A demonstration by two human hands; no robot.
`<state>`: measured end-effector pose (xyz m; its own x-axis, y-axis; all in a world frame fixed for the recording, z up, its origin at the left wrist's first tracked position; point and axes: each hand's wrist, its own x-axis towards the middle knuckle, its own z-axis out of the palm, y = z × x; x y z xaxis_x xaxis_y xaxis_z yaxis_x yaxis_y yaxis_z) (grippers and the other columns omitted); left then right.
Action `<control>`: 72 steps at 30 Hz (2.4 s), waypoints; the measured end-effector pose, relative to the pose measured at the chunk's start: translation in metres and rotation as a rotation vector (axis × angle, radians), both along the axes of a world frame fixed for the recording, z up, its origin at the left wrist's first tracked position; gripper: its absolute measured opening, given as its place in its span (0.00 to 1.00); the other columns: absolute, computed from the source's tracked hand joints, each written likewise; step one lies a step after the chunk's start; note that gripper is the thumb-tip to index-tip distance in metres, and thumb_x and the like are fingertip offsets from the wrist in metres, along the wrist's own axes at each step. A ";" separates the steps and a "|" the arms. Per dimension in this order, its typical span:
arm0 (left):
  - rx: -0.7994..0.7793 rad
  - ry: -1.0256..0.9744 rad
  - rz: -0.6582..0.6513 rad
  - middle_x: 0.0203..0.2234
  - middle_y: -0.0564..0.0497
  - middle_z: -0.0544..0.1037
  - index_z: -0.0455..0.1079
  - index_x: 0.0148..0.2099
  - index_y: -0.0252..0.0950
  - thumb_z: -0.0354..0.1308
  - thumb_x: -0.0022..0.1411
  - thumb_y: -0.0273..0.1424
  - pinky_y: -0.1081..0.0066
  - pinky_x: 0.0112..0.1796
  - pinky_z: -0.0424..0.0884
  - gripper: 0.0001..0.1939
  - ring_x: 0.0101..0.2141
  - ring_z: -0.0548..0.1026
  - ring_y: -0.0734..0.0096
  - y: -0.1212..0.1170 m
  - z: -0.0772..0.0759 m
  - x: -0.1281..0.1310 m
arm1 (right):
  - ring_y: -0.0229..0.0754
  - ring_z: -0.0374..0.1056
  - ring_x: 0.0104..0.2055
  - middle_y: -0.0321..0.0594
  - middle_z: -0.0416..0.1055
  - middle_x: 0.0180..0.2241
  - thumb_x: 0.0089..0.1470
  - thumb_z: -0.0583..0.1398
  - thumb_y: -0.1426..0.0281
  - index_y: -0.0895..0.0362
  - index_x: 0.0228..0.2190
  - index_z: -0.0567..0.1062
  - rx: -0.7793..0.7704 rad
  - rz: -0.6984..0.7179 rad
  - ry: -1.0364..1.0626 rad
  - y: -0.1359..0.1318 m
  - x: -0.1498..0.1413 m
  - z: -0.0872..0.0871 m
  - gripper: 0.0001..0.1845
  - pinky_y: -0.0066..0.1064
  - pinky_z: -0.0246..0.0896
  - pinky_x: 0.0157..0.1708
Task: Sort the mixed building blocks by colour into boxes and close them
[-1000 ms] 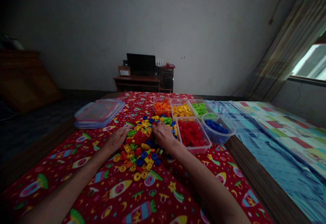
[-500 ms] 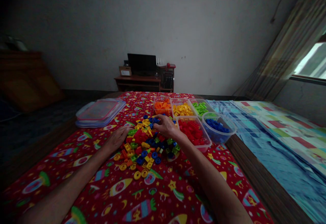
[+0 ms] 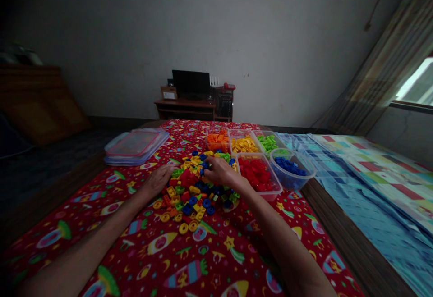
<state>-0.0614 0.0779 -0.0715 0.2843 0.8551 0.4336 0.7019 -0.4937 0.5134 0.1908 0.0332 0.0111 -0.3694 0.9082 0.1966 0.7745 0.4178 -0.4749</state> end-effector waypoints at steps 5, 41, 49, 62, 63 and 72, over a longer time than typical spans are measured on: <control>0.142 -0.051 -0.084 0.44 0.44 0.77 0.71 0.44 0.35 0.39 0.65 0.39 0.61 0.51 0.66 0.22 0.47 0.73 0.63 -0.012 0.015 0.019 | 0.41 0.66 0.37 0.45 0.73 0.35 0.51 0.56 0.74 0.61 0.47 0.71 0.066 0.022 -0.151 -0.012 -0.003 0.003 0.19 0.28 0.56 0.36; 0.221 0.055 -0.312 0.46 0.44 0.76 0.70 0.49 0.35 0.40 0.68 0.35 0.61 0.53 0.65 0.19 0.49 0.71 0.64 -0.045 0.028 0.056 | 0.52 0.69 0.41 0.51 0.74 0.38 0.48 0.58 0.64 0.59 0.38 0.77 0.348 -0.839 -0.245 -0.013 0.201 0.044 0.17 0.39 0.60 0.38; 0.210 0.333 -0.445 0.56 0.49 0.68 0.71 0.49 0.44 0.53 0.63 0.39 0.53 0.59 0.53 0.14 0.58 0.62 0.61 -0.075 0.031 0.074 | 0.43 0.68 0.34 0.45 0.75 0.32 0.55 0.53 0.67 0.55 0.41 0.76 0.478 -0.546 -0.231 -0.015 0.090 0.056 0.15 0.31 0.57 0.32; 0.009 0.168 -0.287 0.42 0.48 0.78 0.73 0.45 0.38 0.54 0.57 0.33 0.64 0.47 0.70 0.14 0.43 0.75 0.63 -0.032 0.037 0.036 | 0.44 0.69 0.39 0.49 0.74 0.39 0.54 0.57 0.70 0.59 0.41 0.75 0.132 0.158 -0.501 -0.036 -0.018 -0.003 0.13 0.29 0.57 0.33; 0.011 0.172 -0.271 0.42 0.48 0.78 0.73 0.45 0.38 0.54 0.56 0.32 0.64 0.47 0.69 0.14 0.43 0.75 0.63 -0.032 0.039 0.034 | 0.44 0.69 0.39 0.49 0.74 0.40 0.54 0.57 0.71 0.59 0.41 0.75 0.147 0.163 -0.503 -0.036 -0.018 -0.006 0.13 0.29 0.58 0.35; 0.087 0.250 -0.233 0.39 0.49 0.78 0.75 0.36 0.38 0.53 0.55 0.30 0.64 0.48 0.67 0.10 0.44 0.73 0.63 -0.032 0.061 0.027 | 0.41 0.63 0.36 0.47 0.70 0.34 0.57 0.50 0.75 0.62 0.39 0.72 0.367 0.086 -0.335 -0.028 -0.002 -0.013 0.12 0.28 0.55 0.35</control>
<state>-0.0342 0.0461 -0.0101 0.5741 0.7175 0.3946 0.6638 -0.6899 0.2888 0.1886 0.0053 -0.0018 -0.5377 0.7647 0.3551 0.8145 0.5799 -0.0154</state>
